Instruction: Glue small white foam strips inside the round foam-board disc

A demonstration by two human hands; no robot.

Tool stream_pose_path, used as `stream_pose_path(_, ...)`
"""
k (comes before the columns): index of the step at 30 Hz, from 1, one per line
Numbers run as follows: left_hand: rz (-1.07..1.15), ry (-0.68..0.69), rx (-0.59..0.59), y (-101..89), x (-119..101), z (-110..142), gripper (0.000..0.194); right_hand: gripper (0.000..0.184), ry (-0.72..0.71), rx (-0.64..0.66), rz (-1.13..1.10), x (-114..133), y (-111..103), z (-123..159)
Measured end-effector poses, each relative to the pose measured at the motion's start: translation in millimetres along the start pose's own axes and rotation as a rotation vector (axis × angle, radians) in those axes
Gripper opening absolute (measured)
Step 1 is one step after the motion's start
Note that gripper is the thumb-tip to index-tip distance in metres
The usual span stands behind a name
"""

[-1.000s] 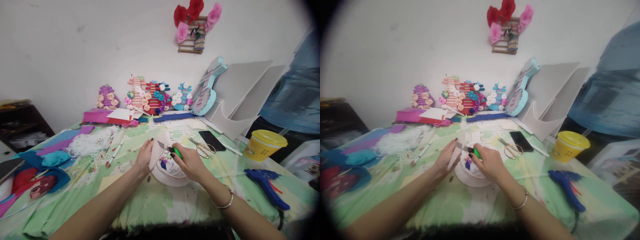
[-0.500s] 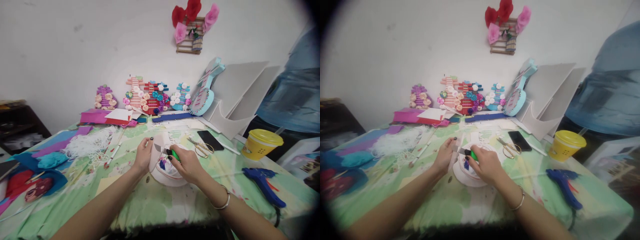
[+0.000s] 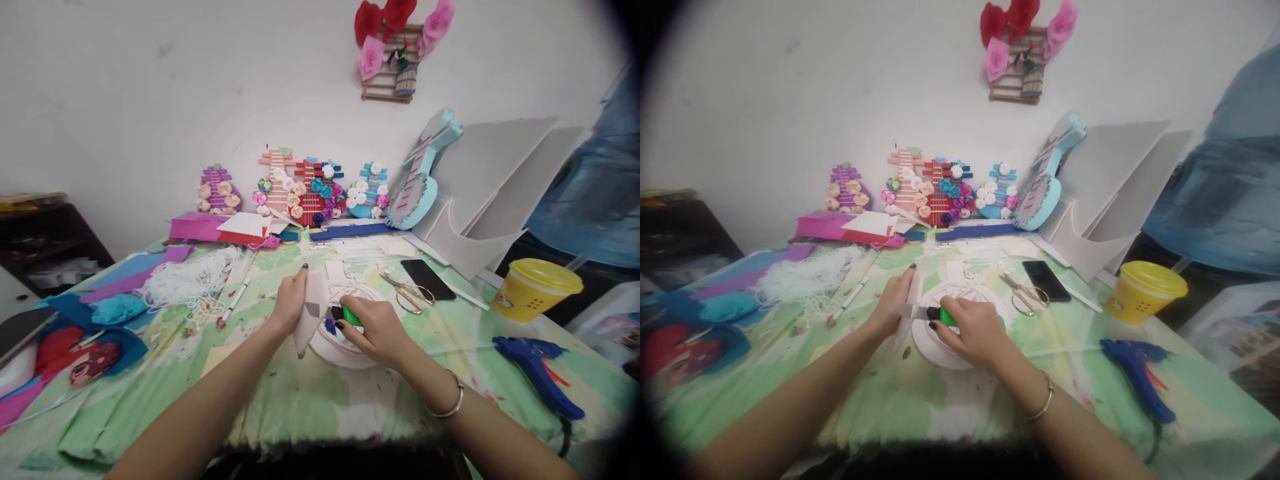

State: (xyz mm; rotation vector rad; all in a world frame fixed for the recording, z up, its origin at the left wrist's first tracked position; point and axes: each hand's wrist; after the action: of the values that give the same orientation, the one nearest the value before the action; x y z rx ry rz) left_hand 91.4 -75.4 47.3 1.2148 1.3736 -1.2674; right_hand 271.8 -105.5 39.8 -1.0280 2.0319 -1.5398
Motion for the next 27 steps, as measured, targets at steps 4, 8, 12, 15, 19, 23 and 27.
stream_pose_path(4, -0.136, 0.017, -0.037, 0.2, 10.4, 0.3, 0.046, 0.029, -0.005, -0.024, 0.008, 1.9, 1.3, 0.6)
stream_pose_path(8, -0.217, 0.035, -0.068, -0.2, 14.3, 0.1, 0.048, 0.030, -0.002, -0.017, 0.023, 3.7, 3.2, 1.4)
stream_pose_path(12, -0.264, 0.050, -0.134, -2.2, 12.3, -0.3, 0.047, 0.028, -0.010, -0.011, 0.010, 5.4, 4.8, 1.0)
stream_pose_path(15, -0.265, 0.052, -0.146, -4.7, 10.2, -2.2, 0.047, 0.026, -0.014, -0.027, -0.002, 5.3, 4.1, 0.0)
stream_pose_path(19, -0.196, 0.197, -0.075, -6.1, 4.5, -4.5, 0.036, 0.022, -0.007, -0.040, -0.035, 2.5, 0.3, -0.3)
stream_pose_path(23, -0.035, 0.231, 0.038, -3.8, -1.1, -3.7, 0.033, 0.020, -0.047, -0.046, -0.024, -0.1, -0.5, 0.8)
stream_pose_path(27, -0.012, 0.084, 0.003, 0.8, 2.7, -1.9, 0.043, 0.022, -0.120, -0.068, -0.008, 0.6, 3.6, 1.6)
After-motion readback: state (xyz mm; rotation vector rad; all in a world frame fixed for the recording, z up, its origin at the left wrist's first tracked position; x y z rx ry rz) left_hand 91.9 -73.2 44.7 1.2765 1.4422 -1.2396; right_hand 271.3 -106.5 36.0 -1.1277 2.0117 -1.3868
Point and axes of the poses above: each hand's wrist, its own z-axis away from the middle knuckle, its own y-axis out of the palm, x = y × z, and after that the axes turned 14 degrees about x, right-handed
